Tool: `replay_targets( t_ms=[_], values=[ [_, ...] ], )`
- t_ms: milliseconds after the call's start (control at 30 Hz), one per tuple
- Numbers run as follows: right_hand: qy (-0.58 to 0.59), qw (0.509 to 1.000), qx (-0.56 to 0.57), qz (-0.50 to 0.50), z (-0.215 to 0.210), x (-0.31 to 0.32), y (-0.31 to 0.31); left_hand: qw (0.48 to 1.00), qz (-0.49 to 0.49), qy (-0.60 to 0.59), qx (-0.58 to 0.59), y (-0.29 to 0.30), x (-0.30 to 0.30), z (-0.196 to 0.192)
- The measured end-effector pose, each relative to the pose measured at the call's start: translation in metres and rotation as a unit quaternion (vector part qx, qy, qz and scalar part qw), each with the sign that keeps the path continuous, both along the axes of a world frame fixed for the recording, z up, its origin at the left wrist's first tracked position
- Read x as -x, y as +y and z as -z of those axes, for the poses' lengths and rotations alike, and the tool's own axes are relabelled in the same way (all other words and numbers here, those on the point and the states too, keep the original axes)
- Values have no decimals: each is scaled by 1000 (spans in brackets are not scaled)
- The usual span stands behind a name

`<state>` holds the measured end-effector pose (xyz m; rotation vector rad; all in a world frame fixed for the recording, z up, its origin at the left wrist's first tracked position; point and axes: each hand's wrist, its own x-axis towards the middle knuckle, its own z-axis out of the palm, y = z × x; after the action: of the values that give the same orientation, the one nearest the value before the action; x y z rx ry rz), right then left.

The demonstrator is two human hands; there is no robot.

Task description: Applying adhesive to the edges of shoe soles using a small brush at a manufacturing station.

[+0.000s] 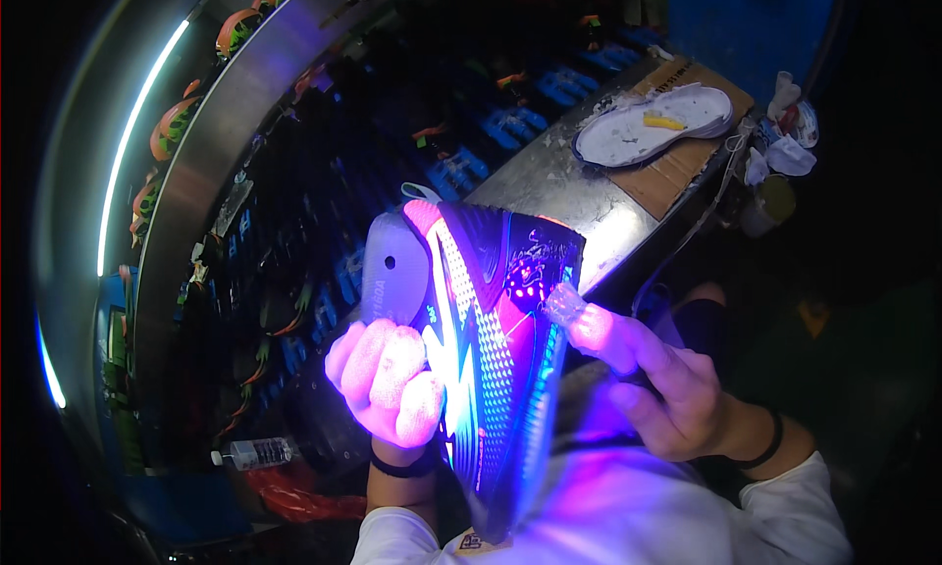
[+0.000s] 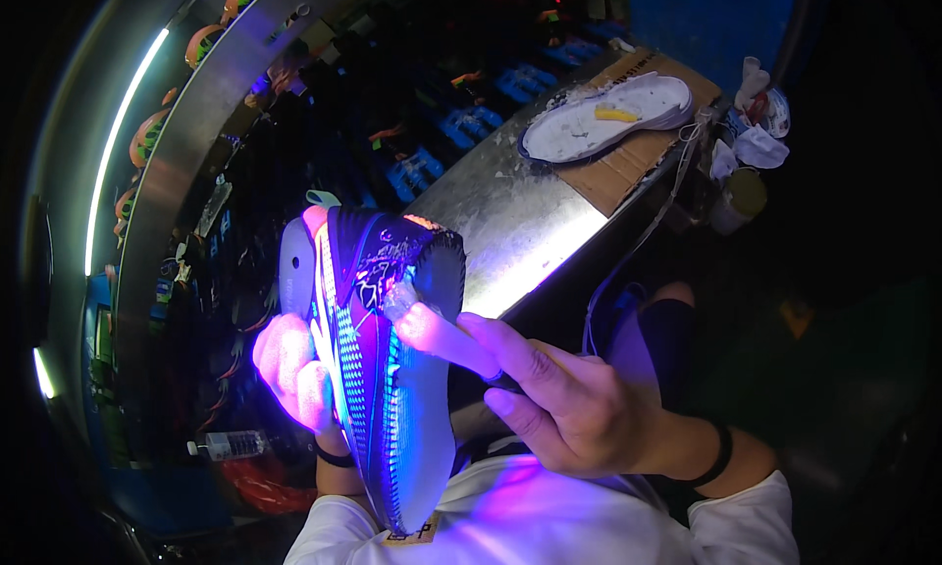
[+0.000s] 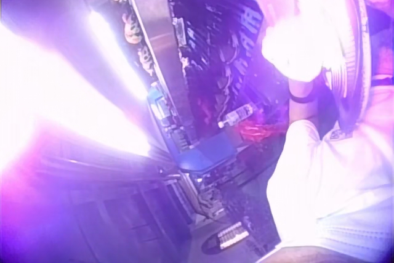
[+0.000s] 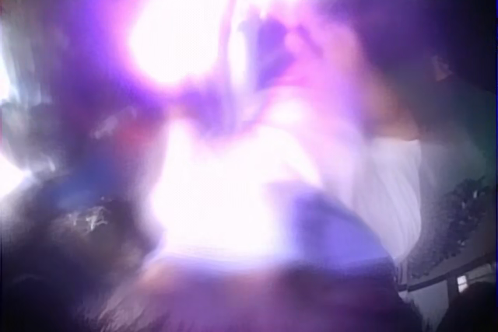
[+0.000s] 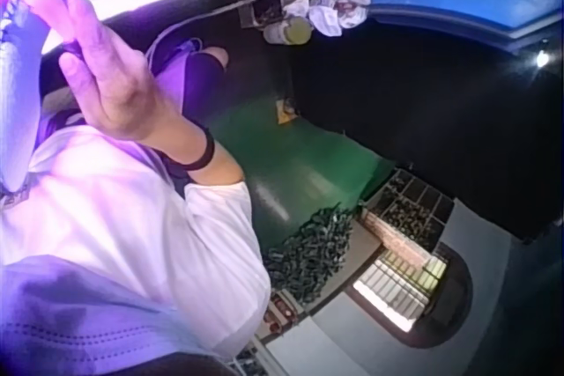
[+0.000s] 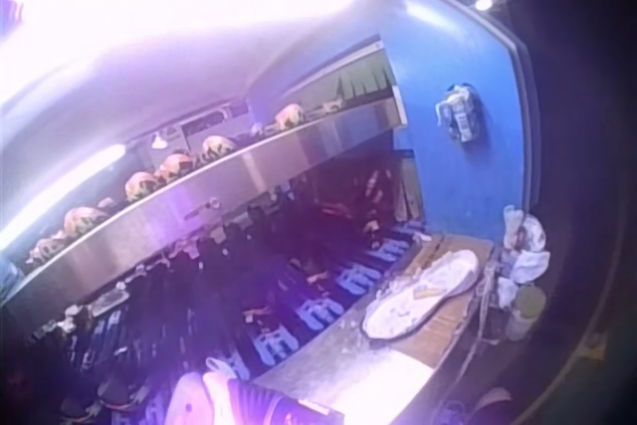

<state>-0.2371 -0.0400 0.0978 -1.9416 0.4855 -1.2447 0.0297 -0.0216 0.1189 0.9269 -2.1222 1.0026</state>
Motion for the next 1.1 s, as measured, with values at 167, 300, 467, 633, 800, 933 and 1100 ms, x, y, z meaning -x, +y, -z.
replay_targets(
  t_ms=[167, 300, 467, 633, 800, 933, 1100],
  values=[
    [4, 1000, 15, 21, 4, -9, -1, 999, 34, 24, 9, -17, -5, 1],
    [-5, 1000, 16, 21, 4, -12, 1, 999, 49, -14, 10, -20, -5, -4],
    [61, 996, -57, -26, -1, -8, 5, 999, 32, 8, -6, -27, -9, -5],
    [14, 998, 51, 32, -2, -15, 2, 999, 45, -25, 16, -37, -19, -4],
    [116, 988, 102, -14, -18, 4, 9, 996, 57, -27, 61, -48, -15, -10],
    [115, 992, 52, 13, -17, 11, 1, 998, 35, 44, 39, -48, -2, -14],
    [81, 996, 22, -10, -16, 8, -3, 999, 30, 29, 17, -55, 1, -22]
  ],
)
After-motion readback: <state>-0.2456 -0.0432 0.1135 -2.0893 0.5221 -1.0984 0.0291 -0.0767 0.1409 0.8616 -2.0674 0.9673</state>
